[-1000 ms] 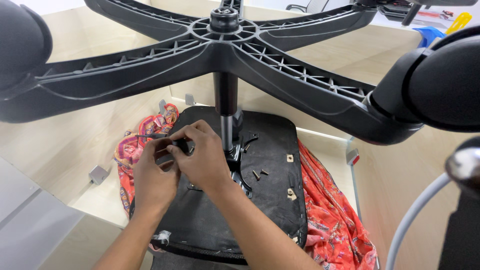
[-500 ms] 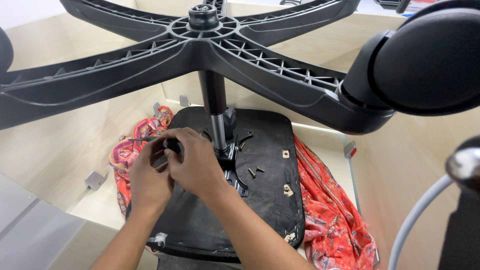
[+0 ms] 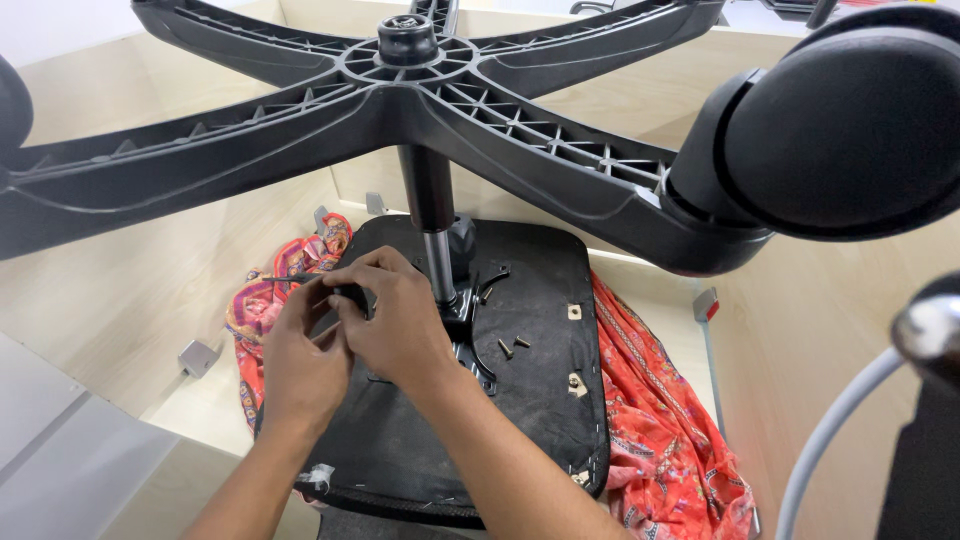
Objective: The person attaches a black plastic cap to the central gas lift of an inverted office chair base. They repeatedly align and press the cap onto the lift, then use a small metal tool to tighten a screw on the cap, securing it in place.
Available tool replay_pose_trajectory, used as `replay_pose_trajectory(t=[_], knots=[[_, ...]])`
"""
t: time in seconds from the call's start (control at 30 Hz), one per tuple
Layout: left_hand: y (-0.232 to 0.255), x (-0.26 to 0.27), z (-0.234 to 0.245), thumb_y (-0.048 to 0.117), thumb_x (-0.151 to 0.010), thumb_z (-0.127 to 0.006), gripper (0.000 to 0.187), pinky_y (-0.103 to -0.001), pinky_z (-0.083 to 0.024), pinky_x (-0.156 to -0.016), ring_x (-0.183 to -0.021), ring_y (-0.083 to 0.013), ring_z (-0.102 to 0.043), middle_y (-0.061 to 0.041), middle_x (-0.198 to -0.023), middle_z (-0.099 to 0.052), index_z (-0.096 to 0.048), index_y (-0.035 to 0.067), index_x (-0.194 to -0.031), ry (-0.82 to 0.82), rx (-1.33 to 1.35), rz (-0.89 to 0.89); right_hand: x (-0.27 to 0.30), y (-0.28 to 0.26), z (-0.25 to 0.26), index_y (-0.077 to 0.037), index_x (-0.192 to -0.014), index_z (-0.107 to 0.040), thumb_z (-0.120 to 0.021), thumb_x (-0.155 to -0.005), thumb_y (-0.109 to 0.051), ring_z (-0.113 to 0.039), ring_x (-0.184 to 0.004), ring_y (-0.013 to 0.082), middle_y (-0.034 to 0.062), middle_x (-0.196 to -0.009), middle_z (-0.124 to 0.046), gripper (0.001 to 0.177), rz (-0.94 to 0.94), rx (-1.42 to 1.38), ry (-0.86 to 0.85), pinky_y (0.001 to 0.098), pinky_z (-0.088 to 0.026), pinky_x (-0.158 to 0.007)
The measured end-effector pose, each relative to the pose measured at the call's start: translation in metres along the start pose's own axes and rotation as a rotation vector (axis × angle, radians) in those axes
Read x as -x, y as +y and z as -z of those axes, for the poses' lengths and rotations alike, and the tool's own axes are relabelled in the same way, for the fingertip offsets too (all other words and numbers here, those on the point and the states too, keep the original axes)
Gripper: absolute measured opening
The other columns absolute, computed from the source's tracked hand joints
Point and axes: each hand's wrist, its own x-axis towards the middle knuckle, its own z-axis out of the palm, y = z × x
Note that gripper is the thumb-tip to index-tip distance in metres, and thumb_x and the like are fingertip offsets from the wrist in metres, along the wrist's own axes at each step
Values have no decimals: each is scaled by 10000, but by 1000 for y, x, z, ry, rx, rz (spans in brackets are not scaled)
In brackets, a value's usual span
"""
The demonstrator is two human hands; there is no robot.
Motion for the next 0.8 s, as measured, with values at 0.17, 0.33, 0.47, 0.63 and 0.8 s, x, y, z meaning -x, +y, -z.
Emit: replay_pose_trajectory(t=[0.17,0.33,0.47,0.63,0.8], knots=[[0,1,-1,65,-939,-630,352,-312,-615,-878,-1159,-203,-699,-137,-1237,-709,-612,-11,-1283,0,-92,23,4,7,3,-65,-1128,-730,-679,-892,-41,-727,-1086,271,110,-1143,-724,242,68,-50,-22,334,-575,-962],[-3,2,-2,60,-916,-645,359,-332,-629,-842,-1099,-206,-726,-137,-1191,-716,-602,-21,-1263,48,-133,115,7,6,3,-66,-1024,-777,-813,-789,-88,-696,-1014,306,152,-1110,-680,239,33,-13,28,363,-556,-847],[-5,1,-5,53,-938,-633,397,-321,-590,-904,-1192,-201,-670,-135,-1245,-683,-571,-18,-1323,-18,-52,-2,4,10,3,-82,-1020,-783,-786,-818,-65,-726,-981,286,122,-1040,-720,203,5,-12,11,350,-575,-880],[-5,-3,-3,49,-945,-612,405,-308,-588,-908,-1206,-188,-668,-112,-1270,-682,-573,-1,-1344,-11,-1,28,5,14,-2,-66,-1140,-722,-721,-875,-44,-723,-1069,286,116,-1126,-733,265,101,-45,-9,349,-568,-953],[-2,-3,4,26,-906,-605,355,-322,-616,-838,-1067,-195,-736,-123,-1157,-733,-629,-4,-1259,48,-97,121,6,5,-3,-80,-1149,-745,-807,-808,-128,-691,-1027,296,166,-1231,-639,350,69,-40,-16,355,-570,-830]])
